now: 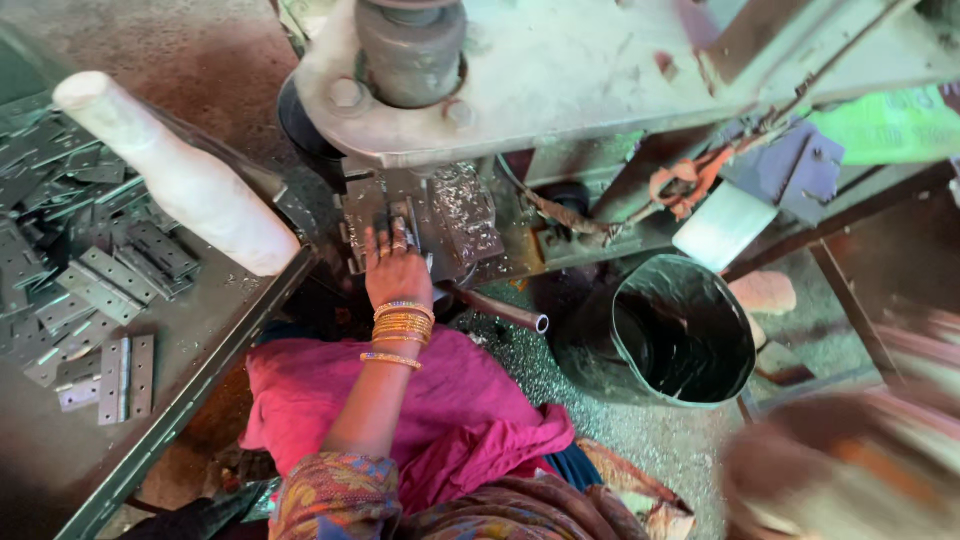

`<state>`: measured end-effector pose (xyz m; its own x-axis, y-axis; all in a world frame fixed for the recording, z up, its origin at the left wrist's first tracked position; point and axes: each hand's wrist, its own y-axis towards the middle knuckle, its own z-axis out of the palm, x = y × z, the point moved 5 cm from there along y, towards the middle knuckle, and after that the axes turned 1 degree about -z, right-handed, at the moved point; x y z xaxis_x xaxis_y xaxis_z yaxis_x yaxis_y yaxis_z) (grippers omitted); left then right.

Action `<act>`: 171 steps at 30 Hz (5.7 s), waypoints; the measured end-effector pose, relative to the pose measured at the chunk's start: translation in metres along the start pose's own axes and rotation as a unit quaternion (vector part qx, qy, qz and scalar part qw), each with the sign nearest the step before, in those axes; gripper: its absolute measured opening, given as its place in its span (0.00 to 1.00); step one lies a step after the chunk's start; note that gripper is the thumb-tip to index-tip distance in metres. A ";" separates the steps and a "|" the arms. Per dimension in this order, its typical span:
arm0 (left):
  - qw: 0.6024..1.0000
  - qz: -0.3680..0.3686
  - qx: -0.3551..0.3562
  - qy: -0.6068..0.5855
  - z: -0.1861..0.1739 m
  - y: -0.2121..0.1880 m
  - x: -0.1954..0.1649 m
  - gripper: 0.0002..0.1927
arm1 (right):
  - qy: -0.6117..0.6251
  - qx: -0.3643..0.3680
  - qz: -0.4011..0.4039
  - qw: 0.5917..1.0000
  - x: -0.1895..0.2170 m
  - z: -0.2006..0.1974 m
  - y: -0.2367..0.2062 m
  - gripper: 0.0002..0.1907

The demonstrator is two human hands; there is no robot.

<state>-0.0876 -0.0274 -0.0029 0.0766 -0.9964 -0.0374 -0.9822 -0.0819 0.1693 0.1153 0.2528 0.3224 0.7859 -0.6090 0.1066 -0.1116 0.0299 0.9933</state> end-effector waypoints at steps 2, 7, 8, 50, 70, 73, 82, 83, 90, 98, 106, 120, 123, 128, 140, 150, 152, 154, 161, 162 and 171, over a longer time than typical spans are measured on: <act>1.000 0.002 -0.007 0.017 -0.002 0.003 -0.002 0.22 | -0.061 0.210 0.100 0.971 -0.018 0.058 -0.035 0.29; 0.994 -0.014 0.096 0.045 0.006 0.008 -0.006 0.23 | -0.161 0.670 0.080 0.720 -0.061 0.168 -0.216 0.25; 0.994 -0.017 0.100 0.040 0.005 0.010 -0.007 0.23 | -0.160 0.694 0.080 0.697 -0.075 0.173 -0.248 0.15; 0.999 -0.038 0.034 0.003 -0.012 0.032 0.003 0.26 | -0.142 0.647 0.357 0.658 -0.111 0.131 -0.360 0.24; 0.990 -0.077 -0.042 -0.114 -0.001 0.004 -0.023 0.14 | -0.085 0.593 0.355 0.718 -0.093 0.156 -0.266 0.18; 0.975 -0.018 -0.191 -0.116 0.002 -0.031 -0.008 0.22 | -0.086 0.634 0.320 0.699 -0.087 0.164 -0.260 0.21; 1.000 -0.021 0.014 0.016 -0.006 0.009 -0.022 0.18 | -0.119 0.654 0.304 0.682 -0.101 0.161 -0.293 0.25; 0.999 -0.026 0.037 0.013 -0.009 0.010 -0.023 0.18 | -0.129 0.663 0.313 0.668 -0.098 0.150 -0.309 0.24; 0.999 -0.008 -0.035 -0.024 -0.021 -0.008 -0.024 0.19 | -0.096 0.678 0.359 0.635 -0.113 0.126 -0.369 0.25; 0.999 -0.024 0.025 -0.002 -0.019 -0.014 -0.021 0.19 | -0.078 0.646 0.417 0.635 -0.105 0.116 -0.399 0.25; 0.999 -0.033 0.017 -0.019 -0.013 0.002 -0.016 0.18 | -0.090 0.691 0.363 0.618 -0.123 0.131 -0.390 0.27; 0.997 -0.057 0.047 -0.001 -0.017 0.022 -0.011 0.18 | -0.090 0.695 0.397 0.593 -0.123 0.132 -0.392 0.24; 0.997 -0.077 0.001 -0.017 -0.019 0.020 -0.009 0.20 | -0.065 0.644 0.410 0.642 -0.108 0.126 -0.394 0.23; 0.995 -0.078 0.069 -0.003 -0.014 0.016 -0.007 0.22 | -0.005 0.718 0.315 0.621 -0.099 0.138 -0.388 0.22; 0.989 -0.121 -0.013 -0.084 -0.023 0.027 0.006 0.26 | -0.051 0.635 0.362 0.680 -0.103 0.121 -0.404 0.25; 0.886 -0.434 -0.143 0.077 -0.075 -0.135 0.260 0.30 | 0.005 0.407 0.344 0.846 -0.103 0.141 -0.247 0.10; 0.857 -0.503 -0.063 0.088 -0.066 -0.157 0.293 0.34 | -0.033 0.434 0.332 0.837 -0.100 0.149 -0.238 0.11; 0.868 -0.490 -0.067 0.033 -0.065 -0.161 0.304 0.30 | -0.090 0.462 0.289 0.833 -0.100 0.155 -0.234 0.12; 0.860 -0.475 -0.126 -0.136 -0.076 -0.162 0.311 0.26 | -0.164 0.515 0.218 0.813 -0.096 0.160 -0.240 0.16; 0.891 -0.419 -0.113 -0.137 -0.077 -0.149 0.303 0.21 | -0.166 0.522 0.224 0.806 -0.096 0.161 -0.242 0.17; 0.950 -0.127 -0.041 -0.282 -0.030 -0.001 0.052 0.20 | -0.154 0.524 0.285 0.788 -0.092 0.159 -0.245 0.16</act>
<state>-0.0775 -0.0796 0.0250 0.1828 -0.7751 -0.6048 -0.9257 -0.3429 0.1595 -0.0266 0.1757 0.0618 0.2584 -0.9020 0.3460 -0.9609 -0.2031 0.1882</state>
